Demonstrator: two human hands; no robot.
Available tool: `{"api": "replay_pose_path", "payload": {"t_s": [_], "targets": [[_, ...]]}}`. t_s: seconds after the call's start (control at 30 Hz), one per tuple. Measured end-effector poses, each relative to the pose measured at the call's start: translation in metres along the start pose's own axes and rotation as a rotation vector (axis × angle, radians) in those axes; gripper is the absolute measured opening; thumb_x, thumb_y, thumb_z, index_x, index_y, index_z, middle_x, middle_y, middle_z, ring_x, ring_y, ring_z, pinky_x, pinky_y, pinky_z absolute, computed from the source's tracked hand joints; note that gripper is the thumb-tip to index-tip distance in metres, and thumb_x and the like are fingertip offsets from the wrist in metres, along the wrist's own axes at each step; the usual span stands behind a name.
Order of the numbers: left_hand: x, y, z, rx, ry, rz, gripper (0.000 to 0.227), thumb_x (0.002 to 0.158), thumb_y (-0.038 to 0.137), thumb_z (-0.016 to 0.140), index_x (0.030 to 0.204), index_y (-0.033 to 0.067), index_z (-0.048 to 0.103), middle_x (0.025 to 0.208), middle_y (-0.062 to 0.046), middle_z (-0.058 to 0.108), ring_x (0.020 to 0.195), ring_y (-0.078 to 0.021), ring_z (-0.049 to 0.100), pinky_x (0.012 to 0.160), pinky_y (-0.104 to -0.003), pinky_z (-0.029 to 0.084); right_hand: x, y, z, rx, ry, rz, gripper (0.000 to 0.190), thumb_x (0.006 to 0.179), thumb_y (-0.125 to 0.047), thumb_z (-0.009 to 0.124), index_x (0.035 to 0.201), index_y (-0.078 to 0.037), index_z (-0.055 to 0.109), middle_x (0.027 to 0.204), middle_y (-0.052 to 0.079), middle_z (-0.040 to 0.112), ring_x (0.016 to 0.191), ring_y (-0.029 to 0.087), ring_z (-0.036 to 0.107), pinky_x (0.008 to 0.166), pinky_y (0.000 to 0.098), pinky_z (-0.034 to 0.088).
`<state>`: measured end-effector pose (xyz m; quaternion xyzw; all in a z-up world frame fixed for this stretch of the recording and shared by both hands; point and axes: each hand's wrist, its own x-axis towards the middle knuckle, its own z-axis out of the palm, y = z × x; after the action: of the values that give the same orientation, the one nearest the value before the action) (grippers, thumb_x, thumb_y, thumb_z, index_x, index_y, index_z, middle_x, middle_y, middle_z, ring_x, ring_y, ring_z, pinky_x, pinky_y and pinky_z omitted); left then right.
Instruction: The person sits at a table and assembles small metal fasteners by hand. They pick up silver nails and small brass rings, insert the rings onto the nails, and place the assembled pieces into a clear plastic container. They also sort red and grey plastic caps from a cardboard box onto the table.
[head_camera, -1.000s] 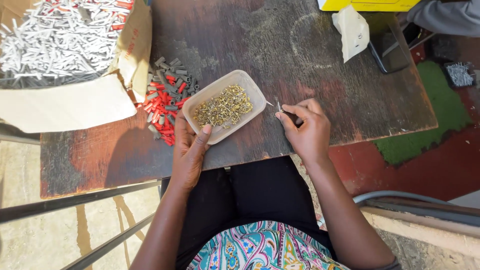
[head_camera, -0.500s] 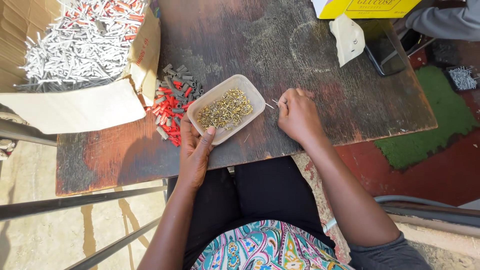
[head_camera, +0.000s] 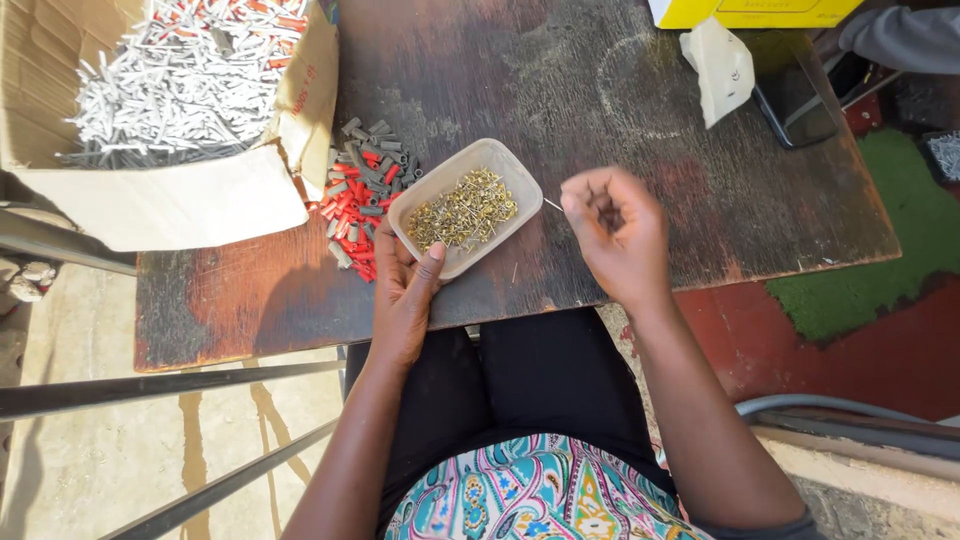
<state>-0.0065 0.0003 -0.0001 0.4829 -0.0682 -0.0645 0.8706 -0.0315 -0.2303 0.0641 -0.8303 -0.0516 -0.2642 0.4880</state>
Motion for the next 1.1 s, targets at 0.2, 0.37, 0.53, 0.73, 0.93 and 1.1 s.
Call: {"api": "replay_pose_path", "payload": {"t_s": [0.2,0.37,0.53,0.73,0.93,1.1], "targets": [[0.004,-0.003,-0.002,-0.006,-0.01,-0.021,0.059,0.102,0.011,0.059,0.154,0.013,0.03,0.135,-0.013,0.056,0.112,-0.0262,0.069,0.095,-0.044,0.063,-0.031,-0.009,0.007,-0.188,-0.31,0.05,0.012,0.085,-0.007,0.077,0.097,-0.01,0.078,0.094,0.014,0.069,0.08,0.037,0.066,0.074,0.0456,0.052],[0.004,-0.001,0.0,-0.003,-0.002,-0.022,0.059,0.102,0.011,0.057,0.154,0.0139,0.029,0.136,-0.014,0.056,0.111,-0.0261,0.069,0.095,-0.043,0.062,-0.028,0.003,0.017,-0.327,-0.41,-0.028,0.009,0.086,-0.014,0.076,0.091,-0.009,0.071,0.095,0.015,0.065,0.09,0.047,0.065,0.078,0.0538,0.053],[0.006,-0.006,-0.005,-0.004,-0.017,-0.016,0.064,0.102,0.013,0.059,0.156,0.0146,0.026,0.138,-0.016,0.055,0.111,-0.0274,0.069,0.095,-0.045,0.063,-0.039,0.022,0.04,-0.655,-0.434,-0.126,0.015,0.095,-0.022,0.057,0.086,-0.01,0.054,0.092,0.012,0.053,0.087,0.04,0.06,0.07,0.0491,0.049],[0.008,-0.019,-0.015,-0.025,-0.026,0.03,0.065,0.104,0.013,0.06,0.158,0.0145,0.024,0.143,-0.019,0.053,0.113,-0.0314,0.068,0.094,-0.05,0.062,-0.032,0.037,0.044,-0.812,-0.337,-0.103,0.008,0.086,-0.015,0.061,0.085,-0.007,0.06,0.091,0.014,0.055,0.083,0.041,0.062,0.07,0.0532,0.05],[-0.002,-0.002,-0.004,-0.019,-0.094,0.068,0.054,0.105,0.019,0.064,0.151,0.0192,0.035,0.144,-0.005,0.057,0.129,-0.0188,0.058,0.094,-0.04,0.062,-0.021,0.047,0.023,-0.559,-0.202,-0.091,0.012,0.094,0.003,0.061,0.095,-0.008,0.056,0.1,0.012,0.051,0.084,0.033,0.056,0.066,0.0465,0.044],[-0.007,0.005,0.001,-0.012,-0.051,0.036,0.055,0.101,0.019,0.065,0.148,0.0176,0.037,0.142,-0.01,0.059,0.128,-0.0206,0.059,0.1,-0.039,0.058,-0.031,0.039,-0.012,-0.346,-0.084,0.036,0.022,0.097,0.004,0.06,0.113,-0.003,0.073,0.106,0.011,0.061,0.078,0.019,0.06,0.068,0.0317,0.047]]}}
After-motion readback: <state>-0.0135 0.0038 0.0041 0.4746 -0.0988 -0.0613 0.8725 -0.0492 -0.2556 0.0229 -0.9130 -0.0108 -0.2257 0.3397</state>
